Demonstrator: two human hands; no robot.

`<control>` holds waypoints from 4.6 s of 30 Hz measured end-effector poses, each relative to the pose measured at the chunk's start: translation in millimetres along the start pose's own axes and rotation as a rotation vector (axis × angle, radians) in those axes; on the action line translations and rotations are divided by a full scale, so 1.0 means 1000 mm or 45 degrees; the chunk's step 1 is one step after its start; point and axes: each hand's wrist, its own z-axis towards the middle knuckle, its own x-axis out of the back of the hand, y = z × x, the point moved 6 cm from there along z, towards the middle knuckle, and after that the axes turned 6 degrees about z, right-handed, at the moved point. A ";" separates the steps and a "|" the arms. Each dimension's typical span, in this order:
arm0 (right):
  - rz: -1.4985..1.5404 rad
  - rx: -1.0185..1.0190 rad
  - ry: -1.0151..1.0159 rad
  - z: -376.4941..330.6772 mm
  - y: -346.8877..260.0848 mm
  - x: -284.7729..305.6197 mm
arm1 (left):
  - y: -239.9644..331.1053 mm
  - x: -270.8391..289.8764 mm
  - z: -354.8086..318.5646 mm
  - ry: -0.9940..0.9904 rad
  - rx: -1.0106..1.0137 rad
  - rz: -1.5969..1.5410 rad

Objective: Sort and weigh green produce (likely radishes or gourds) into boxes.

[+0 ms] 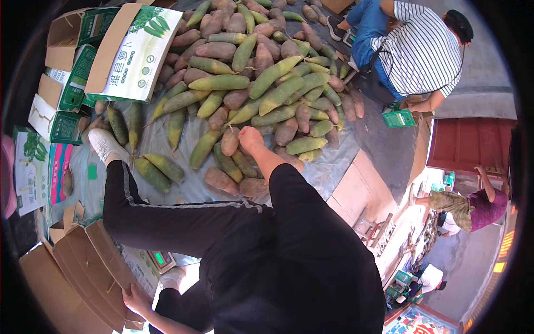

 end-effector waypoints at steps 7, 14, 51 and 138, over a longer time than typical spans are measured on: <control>-0.025 0.033 -0.030 0.007 -0.006 -0.003 | 0.010 0.007 -0.002 0.008 0.030 0.073; 0.025 0.030 0.018 0.011 -0.005 -0.003 | -0.010 -0.007 0.005 -0.053 0.007 0.026; -0.556 0.002 -0.250 0.049 -0.022 -0.025 | 0.000 0.001 0.000 0.052 0.023 -0.033; 0.014 1.684 -1.842 -0.456 -0.466 -0.114 | -0.028 0.047 -0.041 -0.057 0.050 -0.366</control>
